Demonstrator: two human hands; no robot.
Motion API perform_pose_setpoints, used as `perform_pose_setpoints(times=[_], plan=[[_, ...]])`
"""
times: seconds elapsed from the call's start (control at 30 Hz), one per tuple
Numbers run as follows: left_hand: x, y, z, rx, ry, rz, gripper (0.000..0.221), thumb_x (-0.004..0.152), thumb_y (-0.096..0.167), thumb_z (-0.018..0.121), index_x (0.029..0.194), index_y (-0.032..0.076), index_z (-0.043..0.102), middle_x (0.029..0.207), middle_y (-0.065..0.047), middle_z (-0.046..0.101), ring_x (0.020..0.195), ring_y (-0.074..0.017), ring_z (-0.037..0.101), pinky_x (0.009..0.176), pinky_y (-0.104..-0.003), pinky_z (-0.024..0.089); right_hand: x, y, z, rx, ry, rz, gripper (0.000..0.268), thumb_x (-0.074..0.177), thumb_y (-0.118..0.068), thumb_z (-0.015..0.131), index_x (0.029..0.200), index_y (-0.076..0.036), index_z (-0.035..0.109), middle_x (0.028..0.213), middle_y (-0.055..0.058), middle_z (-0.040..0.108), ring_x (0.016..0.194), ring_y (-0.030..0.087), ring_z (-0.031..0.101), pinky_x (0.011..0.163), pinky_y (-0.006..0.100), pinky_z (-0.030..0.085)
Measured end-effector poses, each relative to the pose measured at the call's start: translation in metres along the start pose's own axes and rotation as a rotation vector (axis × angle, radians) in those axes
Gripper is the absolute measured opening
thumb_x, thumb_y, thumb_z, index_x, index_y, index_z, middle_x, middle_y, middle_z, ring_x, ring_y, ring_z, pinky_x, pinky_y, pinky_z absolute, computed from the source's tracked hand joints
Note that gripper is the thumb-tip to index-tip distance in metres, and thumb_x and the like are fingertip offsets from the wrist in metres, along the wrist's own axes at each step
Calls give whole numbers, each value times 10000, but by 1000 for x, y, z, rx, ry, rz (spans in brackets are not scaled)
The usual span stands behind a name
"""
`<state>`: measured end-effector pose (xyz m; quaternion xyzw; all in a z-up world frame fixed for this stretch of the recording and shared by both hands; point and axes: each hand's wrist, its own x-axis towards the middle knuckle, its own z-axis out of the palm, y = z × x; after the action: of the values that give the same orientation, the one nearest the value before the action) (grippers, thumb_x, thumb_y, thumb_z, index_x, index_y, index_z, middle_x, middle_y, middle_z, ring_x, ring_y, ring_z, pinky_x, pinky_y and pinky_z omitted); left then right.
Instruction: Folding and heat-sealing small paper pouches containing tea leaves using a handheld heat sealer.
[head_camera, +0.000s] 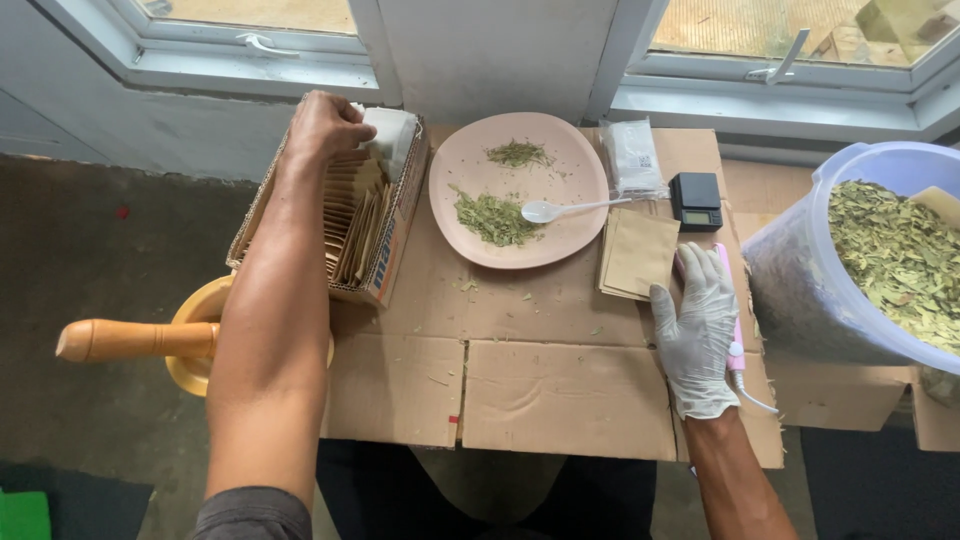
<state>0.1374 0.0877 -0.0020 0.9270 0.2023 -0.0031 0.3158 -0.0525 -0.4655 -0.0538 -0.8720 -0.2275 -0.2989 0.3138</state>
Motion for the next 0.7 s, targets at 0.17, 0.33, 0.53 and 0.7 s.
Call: perform_pose_setpoints(times=[0.17,0.33,0.53,0.7], plan=[[-19,11,-12,46,-9,-4,219,977,326,915,1108,207,786,1073,-16,819,974,-151,748,912,-410,626,-4,2,1,-26,9,-6,617,1211,-398,495,1568,104,530,1534,325,609,1428,524,577,1236,630,439],[-26,6,-12,104,-4,56,115,1043,303,781,1068,204,728,993,-13,806,991,-186,743,899,-475,603,-6,5,2,-32,17,-4,624,1209,-409,496,1569,100,535,1538,323,614,1438,525,580,1245,630,439],[-51,22,-24,-5,-135,-46,190,1140,251,723,1258,106,690,1060,-105,835,865,-197,806,829,-380,675,-11,18,9,-34,10,7,630,1209,-410,496,1565,108,542,1523,318,617,1434,510,573,1245,617,437],[-19,-9,-10,158,-127,92,300,924,366,652,1000,150,845,723,-112,807,707,-304,827,953,-503,619,-23,52,27,-104,63,-18,629,1151,-349,676,1673,-21,554,1585,240,618,1550,461,488,1355,564,350]])
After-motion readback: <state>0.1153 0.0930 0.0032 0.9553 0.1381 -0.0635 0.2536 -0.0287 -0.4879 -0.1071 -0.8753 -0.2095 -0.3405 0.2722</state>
